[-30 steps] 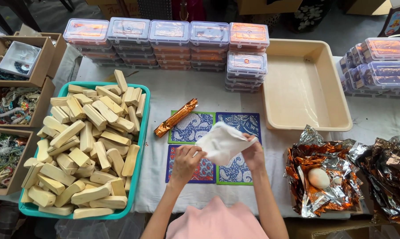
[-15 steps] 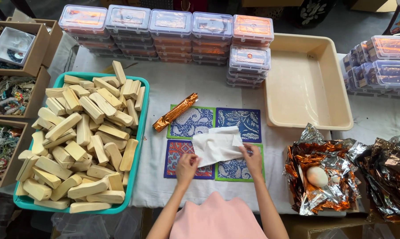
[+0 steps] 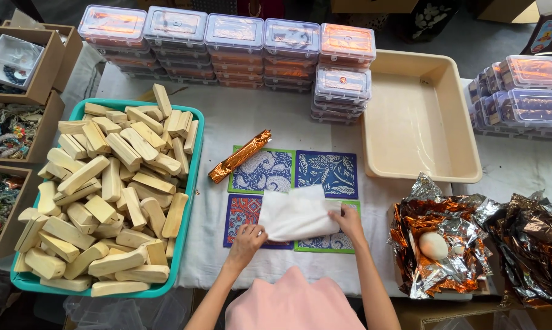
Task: The person wipes a wooden block with a white cloth, then places it on a patterned mat. They wrap the block in a sheet of copper-colored foil, folding the edges to enclose it. The wrapped item is placed on the mat, and the person prepares another wooden block for wrapping.
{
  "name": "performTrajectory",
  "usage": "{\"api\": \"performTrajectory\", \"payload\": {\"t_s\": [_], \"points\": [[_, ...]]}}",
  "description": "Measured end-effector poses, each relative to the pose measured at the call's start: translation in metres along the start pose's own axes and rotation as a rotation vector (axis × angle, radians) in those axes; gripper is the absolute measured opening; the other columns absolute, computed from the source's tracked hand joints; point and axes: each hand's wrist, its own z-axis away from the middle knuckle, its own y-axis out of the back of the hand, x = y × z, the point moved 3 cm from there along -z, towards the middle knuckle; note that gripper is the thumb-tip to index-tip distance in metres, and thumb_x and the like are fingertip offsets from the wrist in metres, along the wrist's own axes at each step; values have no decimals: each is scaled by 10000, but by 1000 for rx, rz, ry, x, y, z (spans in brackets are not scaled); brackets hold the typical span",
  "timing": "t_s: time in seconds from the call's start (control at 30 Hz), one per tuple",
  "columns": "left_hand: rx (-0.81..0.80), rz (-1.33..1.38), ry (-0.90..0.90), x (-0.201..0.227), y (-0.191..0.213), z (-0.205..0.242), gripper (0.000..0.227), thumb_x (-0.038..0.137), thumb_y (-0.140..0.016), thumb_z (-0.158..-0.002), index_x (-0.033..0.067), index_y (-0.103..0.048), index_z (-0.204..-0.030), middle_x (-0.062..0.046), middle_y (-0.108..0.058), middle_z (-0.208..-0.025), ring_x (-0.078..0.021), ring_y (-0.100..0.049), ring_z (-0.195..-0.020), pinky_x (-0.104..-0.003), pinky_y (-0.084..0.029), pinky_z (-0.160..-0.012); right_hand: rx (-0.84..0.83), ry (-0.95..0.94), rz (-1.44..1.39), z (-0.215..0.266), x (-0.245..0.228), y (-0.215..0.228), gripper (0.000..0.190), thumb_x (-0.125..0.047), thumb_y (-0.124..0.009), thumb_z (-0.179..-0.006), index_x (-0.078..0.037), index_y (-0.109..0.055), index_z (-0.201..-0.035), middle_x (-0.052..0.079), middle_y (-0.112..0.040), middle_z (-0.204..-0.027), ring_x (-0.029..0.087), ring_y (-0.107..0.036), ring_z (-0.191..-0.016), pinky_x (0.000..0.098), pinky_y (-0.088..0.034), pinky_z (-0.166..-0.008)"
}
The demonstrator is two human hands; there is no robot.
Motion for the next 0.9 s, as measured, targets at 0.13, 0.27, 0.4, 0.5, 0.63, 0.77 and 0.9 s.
{"api": "performTrajectory", "payload": {"t_s": [0.13,0.27,0.4,0.5,0.63,0.77,0.9], "points": [[57,334,148,2,11,-4,288,308,-770,-773,100,-692,-956,-28,-647,-1030,-237,-621,-995,-427,-444,-868,-13,-8,93,13,-13,-1,371,-351,-805,-847,-4,-742,-962,73,-742,-757,148,-648,-656,323,-504,-622],[148,405,557,-20,-12,-33,188,207,-712,-923,102,-702,-1079,-44,-652,-1073,-277,-626,-1013,-423,-475,-882,29,14,42,7,-13,-12,345,-316,-834,-862,4,-726,-930,71,-678,-740,119,-559,-668,282,-462,-609],[285,369,578,-35,-10,-77,285,223,-742,-852,75,-703,-1093,-110,-627,-1083,-332,-608,-997,-455,-483,-851,78,30,-47,-3,-5,-20,249,-239,-821,-896,-17,-718,-945,56,-647,-752,100,-534,-672,260,-454,-611],[169,284,600,-39,-26,-81,282,282,-782,-805,84,-693,-984,-102,-626,-1051,-321,-612,-976,-449,-496,-860,-9,119,-269,-4,-18,-21,173,-191,-764,-912,-30,-729,-966,4,-718,-828,61,-589,-728,236,-467,-640],[85,363,707,-48,-44,-58,237,304,-760,-898,99,-678,-983,-69,-628,-1058,-274,-642,-956,-422,-526,-834,-74,54,-532,-5,-38,-21,157,-172,-713,-924,-57,-700,-1031,-34,-744,-921,38,-667,-823,200,-524,-732],[213,531,901,-58,-24,-37,327,344,-742,-926,68,-645,-1072,-68,-620,-1061,-243,-672,-899,-398,-550,-767,0,145,-414,-37,0,-47,216,-181,-727,-957,-15,-701,-1094,11,-741,-938,66,-652,-837,219,-512,-739],[392,535,771,-47,2,-38,470,375,-781,-824,34,-622,-1107,-102,-585,-1043,-257,-648,-877,-398,-537,-740,168,-24,-4,-29,-28,-43,292,-245,-736,-996,-34,-751,-1198,100,-729,-875,162,-614,-777,295,-494,-711]]}}
